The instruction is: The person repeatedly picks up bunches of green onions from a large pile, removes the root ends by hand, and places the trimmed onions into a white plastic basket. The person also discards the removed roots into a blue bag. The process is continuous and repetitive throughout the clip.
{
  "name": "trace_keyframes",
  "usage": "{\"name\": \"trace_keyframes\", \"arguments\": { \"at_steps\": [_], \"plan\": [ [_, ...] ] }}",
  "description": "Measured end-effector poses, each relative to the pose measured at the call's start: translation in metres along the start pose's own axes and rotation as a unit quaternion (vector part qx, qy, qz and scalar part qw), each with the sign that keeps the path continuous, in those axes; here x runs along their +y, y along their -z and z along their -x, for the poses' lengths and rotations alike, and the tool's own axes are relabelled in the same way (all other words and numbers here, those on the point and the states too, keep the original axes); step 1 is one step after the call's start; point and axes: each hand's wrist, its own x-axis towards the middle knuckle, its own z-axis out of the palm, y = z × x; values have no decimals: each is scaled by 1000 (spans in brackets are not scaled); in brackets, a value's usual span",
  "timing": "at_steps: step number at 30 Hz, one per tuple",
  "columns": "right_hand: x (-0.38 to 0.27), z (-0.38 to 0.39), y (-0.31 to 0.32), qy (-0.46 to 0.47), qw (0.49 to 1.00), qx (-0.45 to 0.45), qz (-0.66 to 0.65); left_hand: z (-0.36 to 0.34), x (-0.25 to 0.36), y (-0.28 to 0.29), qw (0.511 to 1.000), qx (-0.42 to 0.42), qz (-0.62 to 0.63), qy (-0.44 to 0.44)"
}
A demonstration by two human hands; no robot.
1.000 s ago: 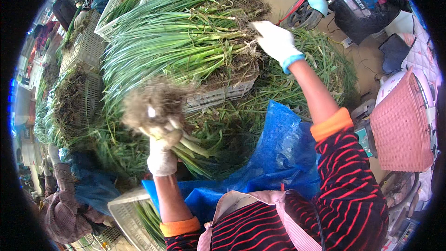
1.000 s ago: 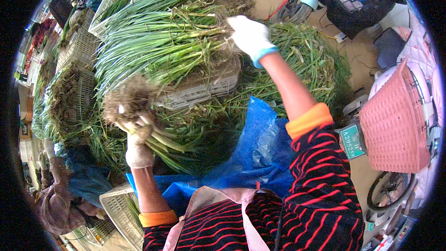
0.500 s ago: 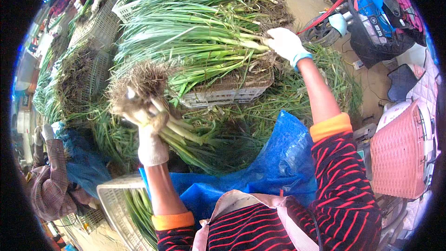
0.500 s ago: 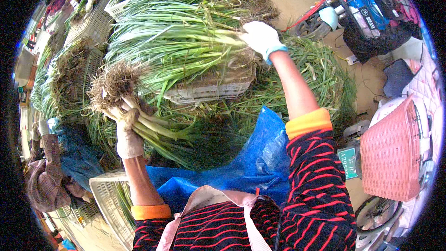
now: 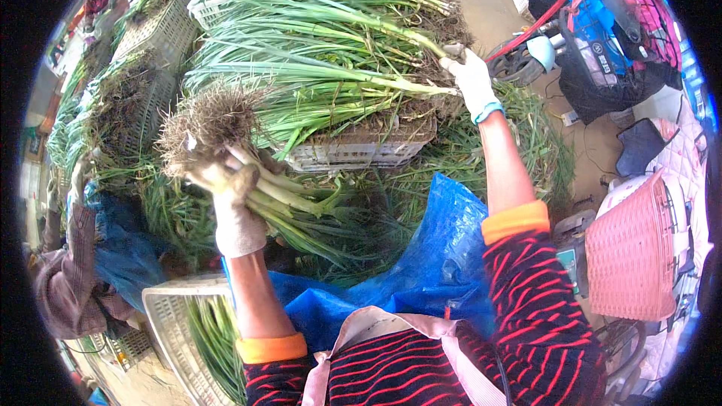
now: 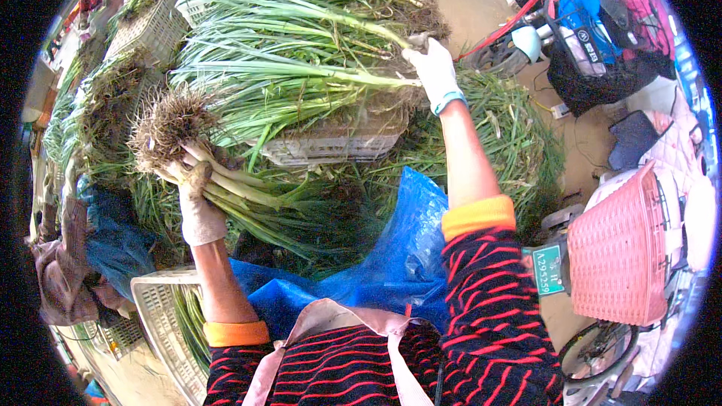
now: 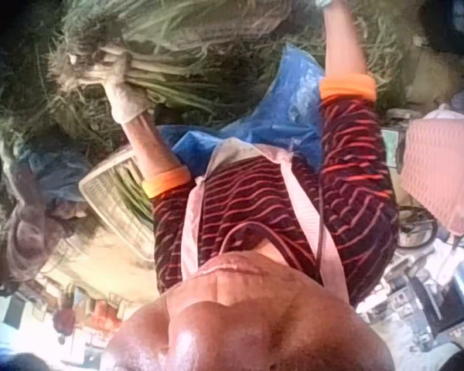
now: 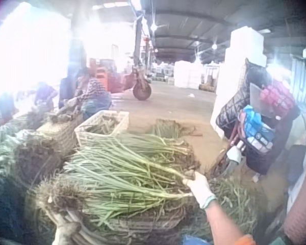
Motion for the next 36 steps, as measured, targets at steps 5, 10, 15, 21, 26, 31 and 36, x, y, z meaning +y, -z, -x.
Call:
{"name": "trace_keyframes", "arguments": {
  "at_steps": [5, 10, 15, 21, 26, 31, 36],
  "plan": [
    [-46, 42, -26, 134, 933, 16, 334, 6, 9, -21, 996, 86, -32, -12],
    [-13, 58, -32, 256, 801, -73, 536, 0, 6, -29, 1000, 8, -18, -13],
    [-62, 62, -28, 110, 951, -217, 190, -3, 3, -26, 999, -17, -27, 4],
    [-104, 107, -51, -82, 940, -301, -138, -27, -35, -43, 997, -16, 4, 79],
    [-118, 129, -66, 140, 959, -202, 138, -41, -61, -57, 990, -29, 94, 101],
    [-87, 120, -78, -146, 947, -195, -209, -39, -66, -76, 992, -26, 121, 31],
    [-83, 111, -63, -186, 911, -185, -317, -39, -68, -81, 984, -14, 176, 13]
  ]
}}
